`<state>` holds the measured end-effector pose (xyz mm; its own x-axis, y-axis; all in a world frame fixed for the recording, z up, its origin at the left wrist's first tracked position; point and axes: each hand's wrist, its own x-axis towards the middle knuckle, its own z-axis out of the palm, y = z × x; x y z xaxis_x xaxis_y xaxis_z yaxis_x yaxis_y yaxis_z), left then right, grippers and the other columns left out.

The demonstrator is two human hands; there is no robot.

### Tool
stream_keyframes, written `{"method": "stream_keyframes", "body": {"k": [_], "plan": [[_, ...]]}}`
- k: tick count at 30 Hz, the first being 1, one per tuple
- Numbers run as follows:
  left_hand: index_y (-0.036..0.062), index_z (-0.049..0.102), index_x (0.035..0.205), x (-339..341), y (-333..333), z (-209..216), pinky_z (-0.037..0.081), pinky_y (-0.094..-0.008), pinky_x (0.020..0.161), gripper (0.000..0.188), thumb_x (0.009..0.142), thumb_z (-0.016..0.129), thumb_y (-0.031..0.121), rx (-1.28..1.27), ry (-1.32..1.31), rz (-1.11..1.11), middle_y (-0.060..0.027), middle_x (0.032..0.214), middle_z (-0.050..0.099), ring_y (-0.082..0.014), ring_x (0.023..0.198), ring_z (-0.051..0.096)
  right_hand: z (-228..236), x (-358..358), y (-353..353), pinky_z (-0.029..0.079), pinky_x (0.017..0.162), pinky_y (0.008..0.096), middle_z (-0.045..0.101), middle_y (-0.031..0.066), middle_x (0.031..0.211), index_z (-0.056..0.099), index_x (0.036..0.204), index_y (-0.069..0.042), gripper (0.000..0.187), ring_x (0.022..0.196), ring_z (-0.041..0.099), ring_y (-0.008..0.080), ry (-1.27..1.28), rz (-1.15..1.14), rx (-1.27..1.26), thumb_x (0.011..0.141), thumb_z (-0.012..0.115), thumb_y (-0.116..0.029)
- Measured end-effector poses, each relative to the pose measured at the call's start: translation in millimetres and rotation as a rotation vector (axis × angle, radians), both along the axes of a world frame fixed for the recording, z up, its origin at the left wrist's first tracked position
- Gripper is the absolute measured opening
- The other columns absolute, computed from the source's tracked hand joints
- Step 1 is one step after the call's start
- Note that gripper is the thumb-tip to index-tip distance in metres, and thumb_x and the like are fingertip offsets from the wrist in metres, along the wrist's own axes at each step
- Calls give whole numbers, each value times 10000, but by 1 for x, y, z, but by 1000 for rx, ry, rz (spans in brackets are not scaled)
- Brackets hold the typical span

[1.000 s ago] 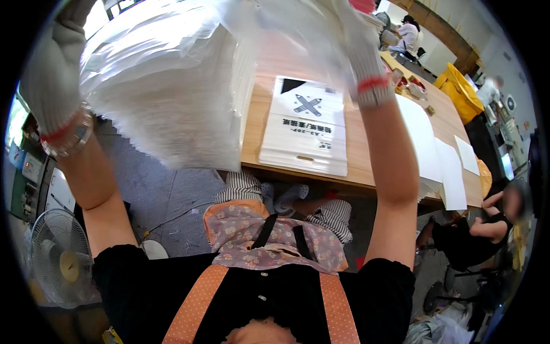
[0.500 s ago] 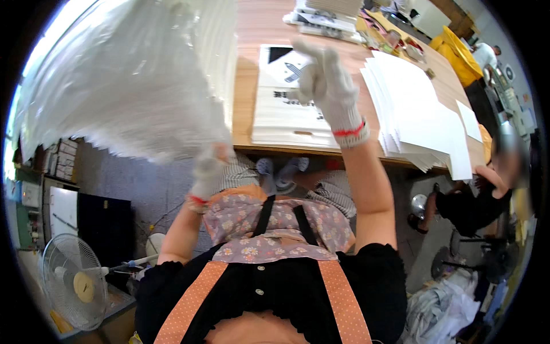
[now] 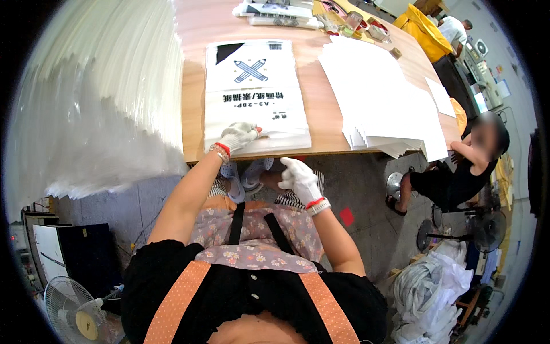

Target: The person sits on the floor at a table and repeatedly places stacks of white paper into clear plastic bags. They seal each bag and set it aside, continuing the process with multiple stacks of paper.

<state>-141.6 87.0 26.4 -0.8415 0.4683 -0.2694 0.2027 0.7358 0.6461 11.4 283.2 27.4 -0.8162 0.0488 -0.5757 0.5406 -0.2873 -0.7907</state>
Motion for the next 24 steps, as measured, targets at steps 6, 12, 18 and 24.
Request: {"method": "stream_keyframes", "body": {"k": [6, 12, 18, 24], "plan": [[104, 631, 905, -20, 11, 12, 493, -375, 692, 265, 877, 520, 343, -34, 276, -131, -147, 809, 658, -262, 755, 644, -37, -115, -51, 498, 779, 384, 601, 104, 874, 639, 1031, -33, 293, 875, 591, 227, 367, -134, -185, 813, 636, -228], [25, 610, 879, -80, -26, 25, 501, -245, 585, 278, 947, 494, 269, 1117, -192, 649, -25, 771, 643, -88, 653, 580, -6, -117, 4, 494, 826, 357, 612, 154, 1023, 649, 942, -12, 378, 930, 601, 290, 147, 353, 1253, 743, 729, -324], [30, 519, 1175, -47, 23, 79, 430, -160, 518, 281, 913, 538, 126, 878, -94, 261, -42, 926, 675, -51, 674, 555, 25, -148, -54, 488, 838, 423, 600, 169, 1055, 566, 1063, -59, 271, 1022, 585, 301, 936, 181, 983, 803, 618, -119], [0, 487, 1242, -15, 26, 142, 459, -229, 565, 368, 888, 553, 77, 749, 199, 186, -46, 860, 677, -92, 652, 569, -39, -136, -51, 374, 934, 520, 571, 189, 1115, 572, 1142, -89, 343, 1140, 497, 333, 844, 432, 1521, 824, 578, -217]]}}
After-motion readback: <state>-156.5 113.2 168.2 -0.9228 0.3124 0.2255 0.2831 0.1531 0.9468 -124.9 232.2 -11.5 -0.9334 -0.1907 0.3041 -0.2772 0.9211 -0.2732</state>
